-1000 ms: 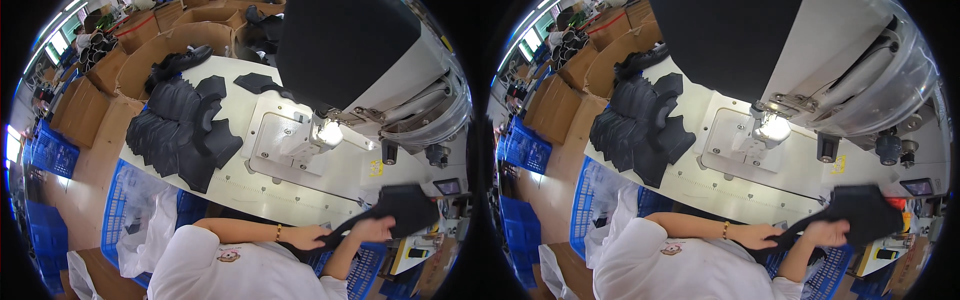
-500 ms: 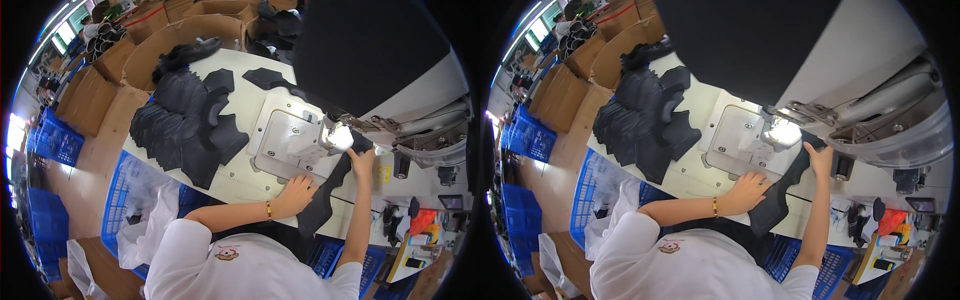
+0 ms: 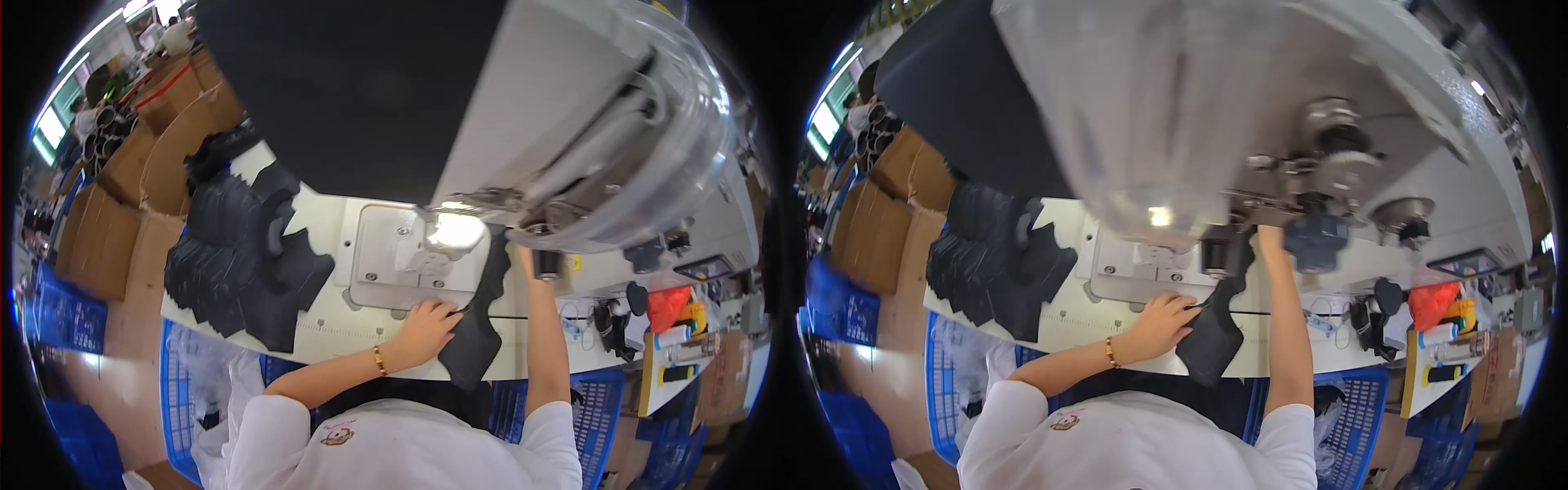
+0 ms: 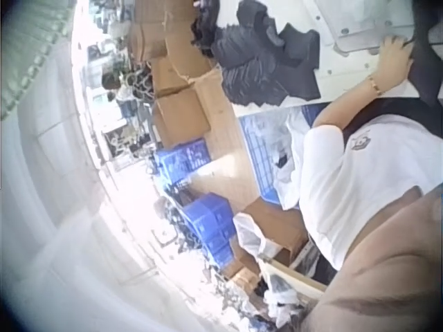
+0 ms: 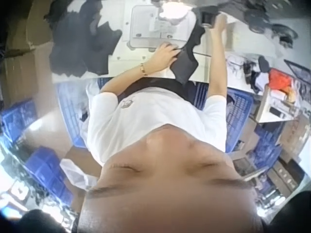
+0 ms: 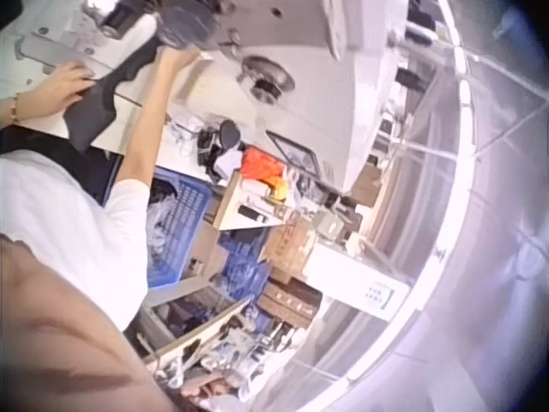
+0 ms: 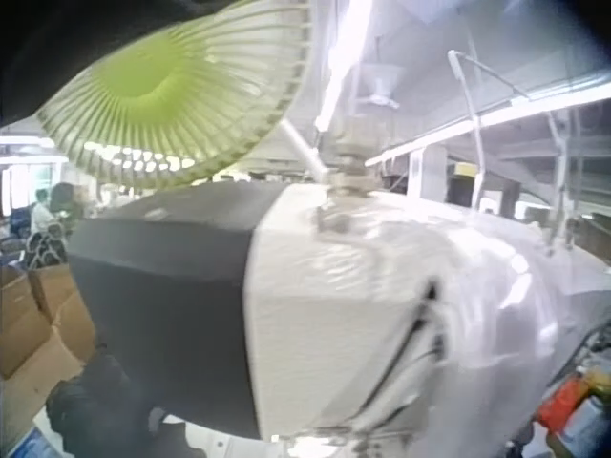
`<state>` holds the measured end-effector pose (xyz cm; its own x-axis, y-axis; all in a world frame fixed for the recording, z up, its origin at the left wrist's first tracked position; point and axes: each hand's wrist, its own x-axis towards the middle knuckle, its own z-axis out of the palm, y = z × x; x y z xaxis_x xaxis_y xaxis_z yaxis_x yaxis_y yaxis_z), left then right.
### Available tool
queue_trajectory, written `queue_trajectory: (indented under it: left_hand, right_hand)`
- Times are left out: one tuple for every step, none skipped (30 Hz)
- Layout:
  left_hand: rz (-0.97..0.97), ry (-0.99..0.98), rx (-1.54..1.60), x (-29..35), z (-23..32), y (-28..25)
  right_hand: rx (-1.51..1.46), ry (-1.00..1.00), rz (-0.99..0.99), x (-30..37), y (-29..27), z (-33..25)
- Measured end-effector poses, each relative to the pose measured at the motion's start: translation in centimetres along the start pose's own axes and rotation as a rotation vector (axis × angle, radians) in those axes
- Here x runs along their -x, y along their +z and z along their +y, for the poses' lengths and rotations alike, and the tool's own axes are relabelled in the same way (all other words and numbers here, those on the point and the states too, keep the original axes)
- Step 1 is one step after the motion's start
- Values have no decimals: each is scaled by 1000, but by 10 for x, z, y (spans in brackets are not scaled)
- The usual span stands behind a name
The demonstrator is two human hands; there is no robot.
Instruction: Sewing pieces of black material together using an industrial sewing machine to construct a shoe upper.
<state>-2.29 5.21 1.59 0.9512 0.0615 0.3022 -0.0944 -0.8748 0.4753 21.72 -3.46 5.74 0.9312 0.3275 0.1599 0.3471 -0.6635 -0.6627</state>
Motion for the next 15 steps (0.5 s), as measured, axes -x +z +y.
queue_trajectory:
  left_hand:
    - [-12,-1,95,-2,0,-2]
    - [-28,-4,186,-4,-2,-5]
    - [-17,37,280,-7,-7,-10]
    - [-25,69,276,-10,-10,-16]
    - [-22,36,405,-11,-11,-25]
    - [-25,-3,539,-11,-10,-35]
    - [-53,-83,691,-14,-9,-47]
    - [-57,-85,688,-15,-10,-61]
    - [-85,-158,900,-17,-10,-75]
    - [-113,-234,1113,-22,-12,-87]
    - [-145,-235,1202,-28,-14,-98]
    - [-175,-221,1286,-33,-12,-108]
    - [-233,-312,1512,-36,-11,-112]
    - [-230,-333,1510,-41,-17,-113]
    - [-264,-313,1470,-52,-10,-126]
  right_hand:
    - [-114,-7,-6,-4,-10,-7]
    - [-232,-19,-12,4,-11,-20]
    - [-350,-38,-18,11,-20,-21]
    - [-468,-60,-24,25,-30,-17]
    - [-590,-89,-40,33,-36,-17]
    - [-709,-115,-60,34,-42,-23]
    - [-818,-84,-60,48,-50,-27]
    - [-926,-53,-76,68,-58,-37]
    - [-911,-74,-164,86,-70,-50]
    - [-894,-95,-252,103,-76,-59]
    - [-967,-110,-360,118,-71,-61]
    - [-1038,-138,-461,137,-69,-65]
    - [-1041,-195,-500,153,-63,-70]
    - [-1043,-245,-540,162,-55,-74]
    - [-1027,-282,-591,164,-45,-75]
